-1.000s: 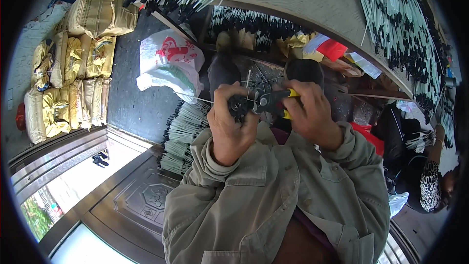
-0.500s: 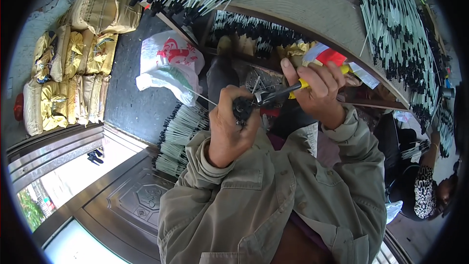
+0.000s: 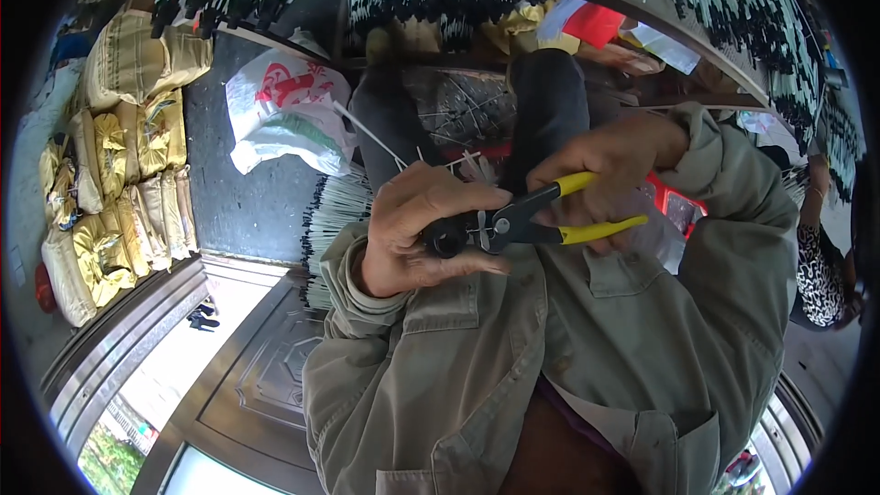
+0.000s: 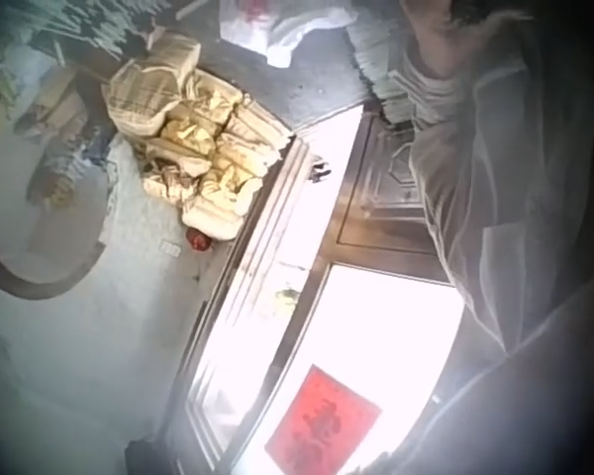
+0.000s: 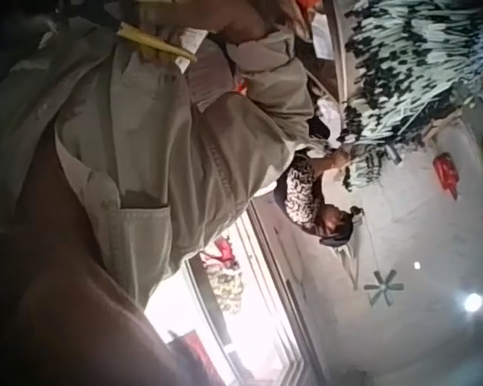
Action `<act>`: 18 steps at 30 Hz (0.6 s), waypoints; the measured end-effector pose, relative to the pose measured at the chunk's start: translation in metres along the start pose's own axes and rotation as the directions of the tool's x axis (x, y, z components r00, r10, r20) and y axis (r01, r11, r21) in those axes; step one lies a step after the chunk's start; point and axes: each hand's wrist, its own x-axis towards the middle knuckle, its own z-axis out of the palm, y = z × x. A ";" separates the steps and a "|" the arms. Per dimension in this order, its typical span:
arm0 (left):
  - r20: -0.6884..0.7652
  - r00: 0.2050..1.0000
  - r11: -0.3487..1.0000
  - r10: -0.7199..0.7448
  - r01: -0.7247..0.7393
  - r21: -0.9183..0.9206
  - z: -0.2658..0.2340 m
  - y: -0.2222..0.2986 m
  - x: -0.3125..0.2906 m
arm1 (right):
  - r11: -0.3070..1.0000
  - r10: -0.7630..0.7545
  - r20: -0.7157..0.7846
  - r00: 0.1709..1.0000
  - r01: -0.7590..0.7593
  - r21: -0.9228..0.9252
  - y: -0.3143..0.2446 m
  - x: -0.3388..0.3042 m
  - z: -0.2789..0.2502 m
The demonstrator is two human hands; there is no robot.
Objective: Assembling brushes by attaching bristles or feathers to metal components and securing them using pliers.
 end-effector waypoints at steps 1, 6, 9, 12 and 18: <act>-0.001 1.000 1.000 -0.002 0.002 0.010 0.001 0.000 -0.002 | 1.000 -0.002 0.006 1.000 0.002 -0.008 0.000 -0.002 0.006; -0.166 0.984 0.997 -0.068 0.073 0.027 0.000 -0.004 -0.004 | 0.082 -0.906 -0.176 0.384 -0.249 -0.965 0.025 -0.002 0.042; -0.060 0.991 0.992 -0.121 0.119 -0.036 -0.006 0.001 -0.001 | 0.224 -0.779 -0.276 0.563 -0.161 -0.961 0.025 -0.010 0.035; 0.077 0.989 0.986 -0.128 0.135 -0.094 -0.008 0.005 0.005 | 0.860 -0.355 -0.228 0.907 0.222 -0.459 0.038 -0.008 0.012; -0.093 0.993 0.998 -0.065 0.066 0.001 -0.003 -0.010 -0.002 | 0.167 -0.857 -0.168 0.487 -0.046 -0.985 0.029 -0.008 0.037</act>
